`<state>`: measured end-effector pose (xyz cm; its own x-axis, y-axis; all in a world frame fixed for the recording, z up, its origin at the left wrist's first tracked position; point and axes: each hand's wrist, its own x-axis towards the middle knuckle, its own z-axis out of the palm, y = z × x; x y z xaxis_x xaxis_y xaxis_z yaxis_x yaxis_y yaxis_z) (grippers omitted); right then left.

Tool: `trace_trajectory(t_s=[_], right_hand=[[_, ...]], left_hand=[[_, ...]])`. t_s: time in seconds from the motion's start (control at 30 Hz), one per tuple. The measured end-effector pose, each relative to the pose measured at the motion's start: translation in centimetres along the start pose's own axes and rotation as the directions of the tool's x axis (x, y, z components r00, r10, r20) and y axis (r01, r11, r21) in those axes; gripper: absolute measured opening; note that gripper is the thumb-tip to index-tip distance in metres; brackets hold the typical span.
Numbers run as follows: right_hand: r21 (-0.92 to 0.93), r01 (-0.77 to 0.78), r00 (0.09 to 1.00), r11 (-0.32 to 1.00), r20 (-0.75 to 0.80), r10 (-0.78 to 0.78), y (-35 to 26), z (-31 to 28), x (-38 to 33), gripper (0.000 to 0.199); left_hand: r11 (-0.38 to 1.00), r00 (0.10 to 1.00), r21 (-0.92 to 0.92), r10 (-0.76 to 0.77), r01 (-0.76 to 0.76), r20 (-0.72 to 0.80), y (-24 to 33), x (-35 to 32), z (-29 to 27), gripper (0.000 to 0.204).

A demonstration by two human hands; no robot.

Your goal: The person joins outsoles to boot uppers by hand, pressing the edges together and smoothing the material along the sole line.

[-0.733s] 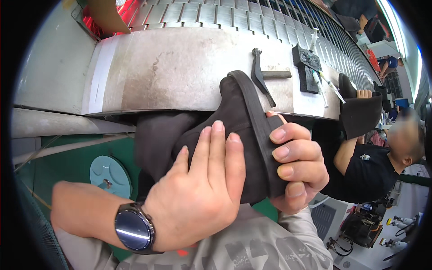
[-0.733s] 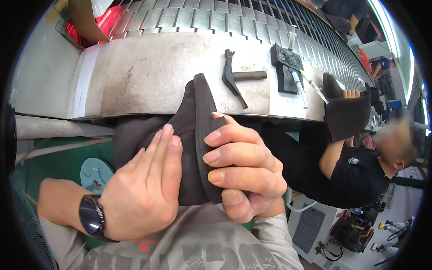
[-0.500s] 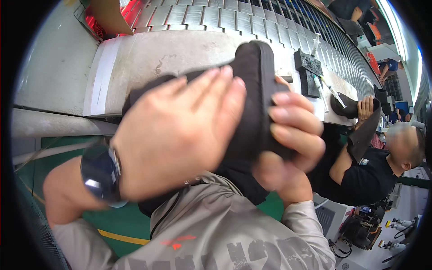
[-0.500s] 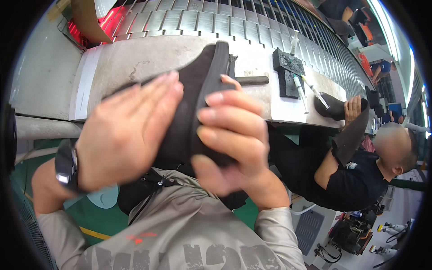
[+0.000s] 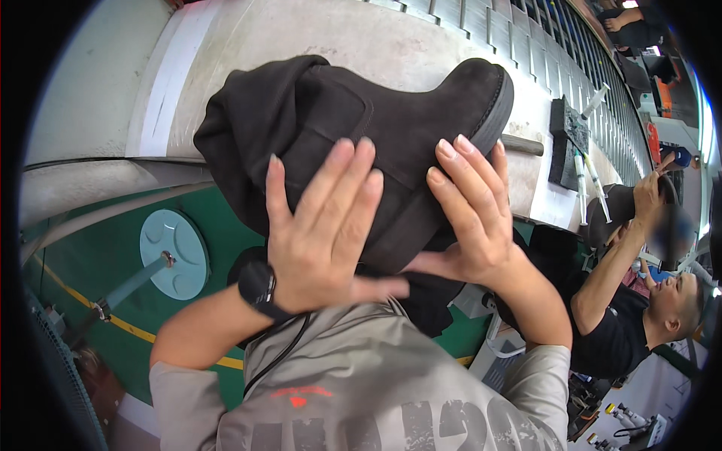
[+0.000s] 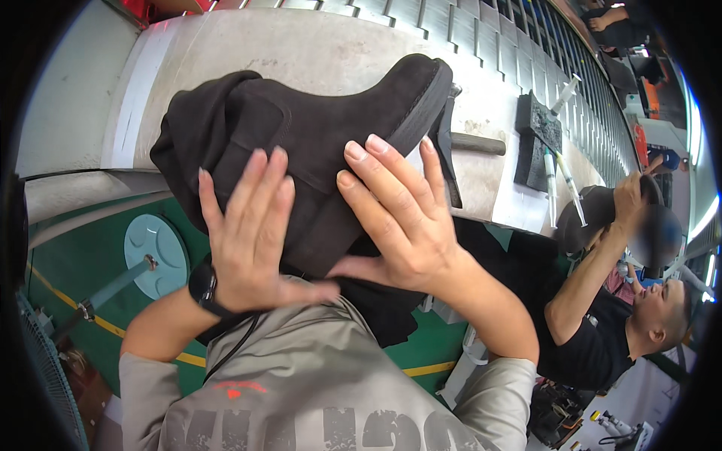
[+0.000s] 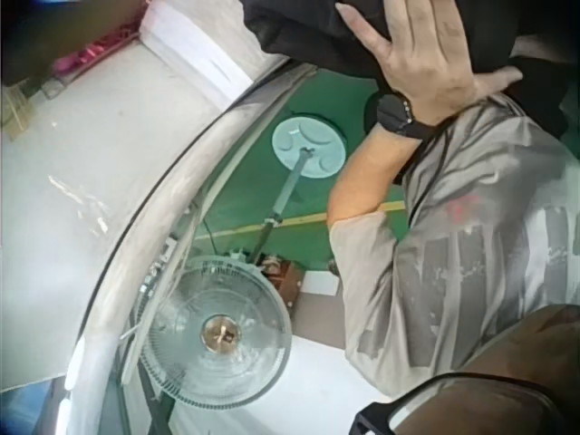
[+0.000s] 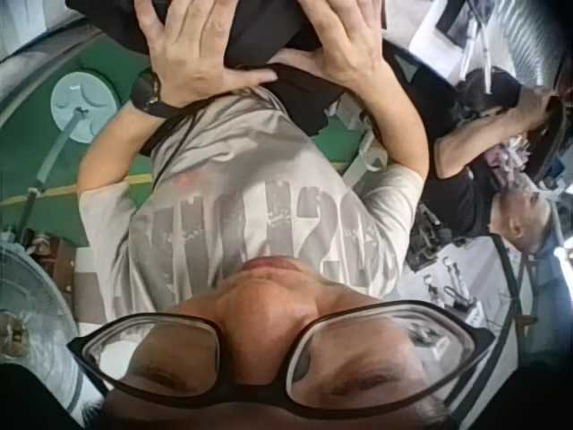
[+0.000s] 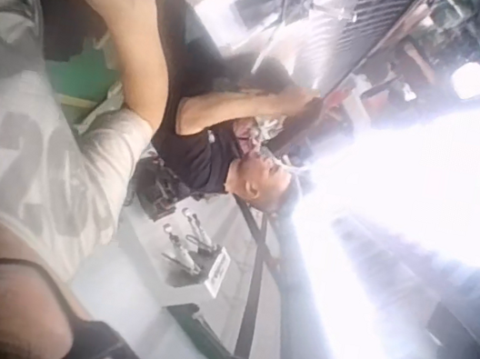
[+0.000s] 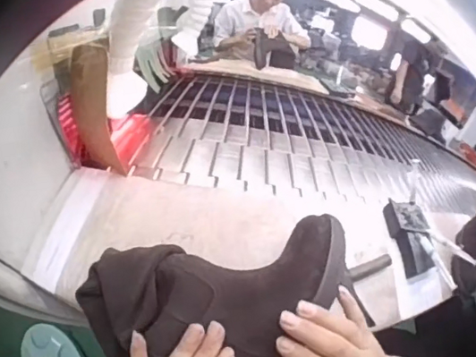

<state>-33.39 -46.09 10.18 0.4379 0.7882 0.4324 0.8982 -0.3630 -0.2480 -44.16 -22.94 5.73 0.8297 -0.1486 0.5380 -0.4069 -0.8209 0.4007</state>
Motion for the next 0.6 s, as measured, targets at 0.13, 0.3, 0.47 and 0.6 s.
trace_trajectory(t_s=[0.13, 0.3, 0.47, 0.6], right_hand=[[-0.165, 0.088, 0.995, 0.982, 0.065, -0.079, 1.8, -1.4, 1.6, 0.076], [-0.220, 0.119, 0.993, 0.968, 0.036, -0.114, 3.4, -1.7, 4.2, 0.066], [-0.152, 0.140, 0.987, 0.978, -0.051, -0.150, 3.3, 0.1, 5.1, 0.045], [-0.059, 0.178, 0.981, 0.982, -0.070, -0.182, 3.9, 0.4, 5.6, 0.033]], left_hand=[[0.992, 0.993, -0.059, 0.114, -0.114, -0.011, -5.0, 2.9, -0.3, 0.110], [0.981, 0.996, -0.178, 0.083, -0.078, 0.020, -5.2, 4.0, -1.0, 0.103], [0.989, 0.995, -0.148, 0.039, -0.024, 0.096, -4.1, 4.4, -1.3, 0.102], [0.988, 0.992, -0.152, -0.002, 0.021, 0.128, -3.7, 4.8, -1.3, 0.101]])
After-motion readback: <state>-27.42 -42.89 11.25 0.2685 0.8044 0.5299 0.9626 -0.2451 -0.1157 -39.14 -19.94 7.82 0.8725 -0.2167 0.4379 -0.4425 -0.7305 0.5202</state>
